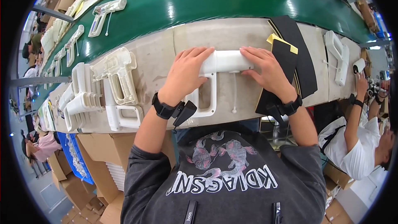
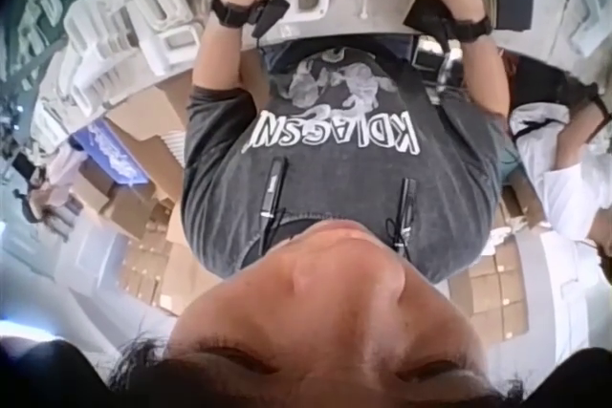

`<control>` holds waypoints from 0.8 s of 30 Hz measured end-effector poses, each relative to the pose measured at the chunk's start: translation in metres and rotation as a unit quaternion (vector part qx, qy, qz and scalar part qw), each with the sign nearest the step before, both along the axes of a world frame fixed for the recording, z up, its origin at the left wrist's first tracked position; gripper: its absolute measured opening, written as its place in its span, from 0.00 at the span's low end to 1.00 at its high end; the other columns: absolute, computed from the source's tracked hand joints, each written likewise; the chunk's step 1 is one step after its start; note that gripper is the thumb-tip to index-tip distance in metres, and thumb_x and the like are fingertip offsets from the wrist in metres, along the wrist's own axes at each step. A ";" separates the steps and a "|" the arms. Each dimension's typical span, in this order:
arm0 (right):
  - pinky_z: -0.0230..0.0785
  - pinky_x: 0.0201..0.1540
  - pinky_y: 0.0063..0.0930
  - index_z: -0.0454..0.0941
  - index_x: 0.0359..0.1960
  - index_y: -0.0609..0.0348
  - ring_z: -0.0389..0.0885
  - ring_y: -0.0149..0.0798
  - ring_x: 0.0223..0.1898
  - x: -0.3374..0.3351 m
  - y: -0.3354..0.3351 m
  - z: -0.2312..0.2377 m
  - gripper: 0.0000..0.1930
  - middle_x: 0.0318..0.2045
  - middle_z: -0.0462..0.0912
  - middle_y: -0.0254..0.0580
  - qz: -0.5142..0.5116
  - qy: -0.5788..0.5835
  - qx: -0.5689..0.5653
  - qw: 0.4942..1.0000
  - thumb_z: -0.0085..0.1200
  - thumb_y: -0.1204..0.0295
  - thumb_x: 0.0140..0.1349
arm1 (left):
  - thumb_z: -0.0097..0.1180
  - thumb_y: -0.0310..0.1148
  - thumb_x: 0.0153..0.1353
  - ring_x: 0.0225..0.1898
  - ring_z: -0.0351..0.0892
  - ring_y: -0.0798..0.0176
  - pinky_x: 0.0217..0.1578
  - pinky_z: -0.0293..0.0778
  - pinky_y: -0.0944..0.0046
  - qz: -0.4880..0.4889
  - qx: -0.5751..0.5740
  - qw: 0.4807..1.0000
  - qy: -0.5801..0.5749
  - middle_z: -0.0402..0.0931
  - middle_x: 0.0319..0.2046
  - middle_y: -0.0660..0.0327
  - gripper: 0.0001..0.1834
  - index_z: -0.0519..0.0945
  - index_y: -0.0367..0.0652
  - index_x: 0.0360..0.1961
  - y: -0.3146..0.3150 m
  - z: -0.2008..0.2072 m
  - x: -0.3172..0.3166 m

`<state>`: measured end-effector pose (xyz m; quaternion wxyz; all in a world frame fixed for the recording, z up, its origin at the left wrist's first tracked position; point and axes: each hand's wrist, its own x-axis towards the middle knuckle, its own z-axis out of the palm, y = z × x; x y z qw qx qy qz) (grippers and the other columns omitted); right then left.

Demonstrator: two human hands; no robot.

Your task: Assembling plastic components and packing them into boxes on a manufacturing line.

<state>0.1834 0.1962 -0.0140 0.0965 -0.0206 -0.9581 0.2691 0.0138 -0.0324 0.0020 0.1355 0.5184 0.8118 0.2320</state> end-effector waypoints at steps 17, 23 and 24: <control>0.71 0.54 0.45 0.72 0.50 0.66 0.77 0.57 0.50 -0.060 0.034 -0.018 0.33 0.44 0.78 0.55 0.222 -0.079 0.075 0.969 0.74 0.63 0.44 | 0.72 0.26 0.35 0.62 0.67 0.42 0.65 0.61 0.48 -0.008 -0.115 0.993 -0.012 0.71 0.55 0.52 0.51 0.68 0.49 0.67 0.017 -0.001 -0.010; 0.71 0.54 0.45 0.72 0.49 0.66 0.77 0.56 0.50 -0.067 0.031 -0.008 0.31 0.42 0.77 0.56 0.210 -0.164 0.039 0.963 0.72 0.64 0.46 | 0.73 0.24 0.33 0.59 0.68 0.44 0.64 0.60 0.48 0.020 -0.116 0.993 0.003 0.71 0.52 0.52 0.51 0.70 0.48 0.66 0.016 0.016 0.009; 0.72 0.53 0.44 0.72 0.49 0.67 0.77 0.57 0.49 -0.064 0.035 -0.003 0.31 0.42 0.77 0.57 0.230 -0.156 0.040 0.960 0.72 0.65 0.46 | 0.73 0.23 0.33 0.59 0.68 0.45 0.63 0.60 0.48 0.034 -0.112 0.993 0.015 0.72 0.51 0.52 0.51 0.70 0.48 0.66 0.018 0.024 0.011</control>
